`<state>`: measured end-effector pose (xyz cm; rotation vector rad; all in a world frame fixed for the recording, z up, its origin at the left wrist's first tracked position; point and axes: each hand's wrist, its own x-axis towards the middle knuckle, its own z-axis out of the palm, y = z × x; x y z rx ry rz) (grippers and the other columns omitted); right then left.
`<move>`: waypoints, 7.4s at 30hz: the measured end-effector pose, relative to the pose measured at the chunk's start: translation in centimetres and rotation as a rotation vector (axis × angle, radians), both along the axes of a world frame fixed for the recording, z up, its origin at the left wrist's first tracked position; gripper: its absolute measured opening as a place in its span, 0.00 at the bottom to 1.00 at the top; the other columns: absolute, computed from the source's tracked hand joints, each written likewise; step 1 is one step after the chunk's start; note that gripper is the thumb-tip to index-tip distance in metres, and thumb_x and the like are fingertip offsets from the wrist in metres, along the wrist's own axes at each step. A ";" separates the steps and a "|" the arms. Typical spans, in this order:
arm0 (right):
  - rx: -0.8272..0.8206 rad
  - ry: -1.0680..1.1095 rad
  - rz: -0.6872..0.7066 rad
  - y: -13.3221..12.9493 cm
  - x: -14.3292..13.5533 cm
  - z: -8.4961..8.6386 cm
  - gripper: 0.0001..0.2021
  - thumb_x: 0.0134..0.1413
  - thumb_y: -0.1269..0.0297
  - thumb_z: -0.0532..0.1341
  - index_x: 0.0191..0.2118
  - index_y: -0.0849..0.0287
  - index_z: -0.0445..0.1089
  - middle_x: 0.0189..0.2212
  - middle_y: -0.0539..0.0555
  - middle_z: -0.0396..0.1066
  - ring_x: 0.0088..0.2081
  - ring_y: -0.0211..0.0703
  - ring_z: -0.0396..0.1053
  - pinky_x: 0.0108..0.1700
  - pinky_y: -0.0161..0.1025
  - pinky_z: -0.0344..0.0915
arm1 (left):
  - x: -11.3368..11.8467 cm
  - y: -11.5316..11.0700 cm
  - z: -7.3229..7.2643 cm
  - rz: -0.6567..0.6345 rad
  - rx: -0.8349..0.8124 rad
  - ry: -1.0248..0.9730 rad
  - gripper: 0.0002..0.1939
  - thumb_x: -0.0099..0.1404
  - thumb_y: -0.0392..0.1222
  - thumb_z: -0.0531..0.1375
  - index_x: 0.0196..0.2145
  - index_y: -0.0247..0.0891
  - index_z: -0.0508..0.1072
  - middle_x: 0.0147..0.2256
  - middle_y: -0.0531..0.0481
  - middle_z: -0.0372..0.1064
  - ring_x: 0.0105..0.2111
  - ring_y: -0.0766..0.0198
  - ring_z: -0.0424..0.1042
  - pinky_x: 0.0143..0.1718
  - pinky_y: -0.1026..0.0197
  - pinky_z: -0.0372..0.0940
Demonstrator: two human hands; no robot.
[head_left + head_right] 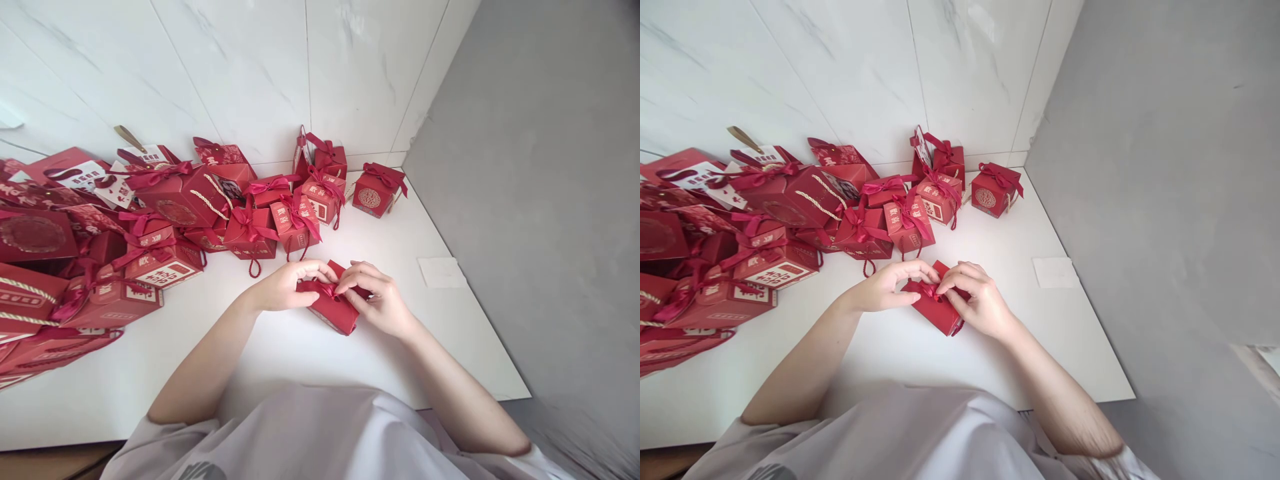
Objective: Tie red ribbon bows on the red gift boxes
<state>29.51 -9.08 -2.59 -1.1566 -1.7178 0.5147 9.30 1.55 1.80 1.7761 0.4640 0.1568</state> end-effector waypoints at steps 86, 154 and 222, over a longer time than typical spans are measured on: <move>-0.858 0.316 0.369 -0.4 6.1 1.4 0.19 0.57 0.49 0.63 0.27 0.60 0.69 0.23 0.47 0.59 0.28 0.36 0.55 0.32 0.36 0.53 | -0.7 2.7 -3.0 -0.063 -0.148 -0.198 0.23 0.50 0.64 0.68 0.17 0.41 0.78 0.30 0.40 0.79 0.56 0.46 0.68 0.66 0.42 0.44; -0.461 0.484 0.410 -0.8 3.1 1.5 0.22 0.67 0.54 0.51 0.31 0.56 0.78 0.43 0.57 0.75 0.45 0.50 0.72 0.49 0.49 0.67 | 0.4 0.9 -1.9 0.034 0.010 -0.036 0.09 0.63 0.46 0.66 0.31 0.39 0.83 0.34 0.42 0.77 0.58 0.54 0.65 0.58 0.56 0.62; -0.240 0.128 0.193 -0.9 0.6 1.6 0.08 0.64 0.67 0.59 0.48 0.50 0.68 0.46 0.54 0.74 0.50 0.46 0.72 0.61 0.54 0.61 | 1.1 -0.8 -0.5 0.061 0.083 0.026 0.08 0.62 0.43 0.65 0.27 0.40 0.81 0.33 0.48 0.78 0.55 0.55 0.68 0.59 0.56 0.58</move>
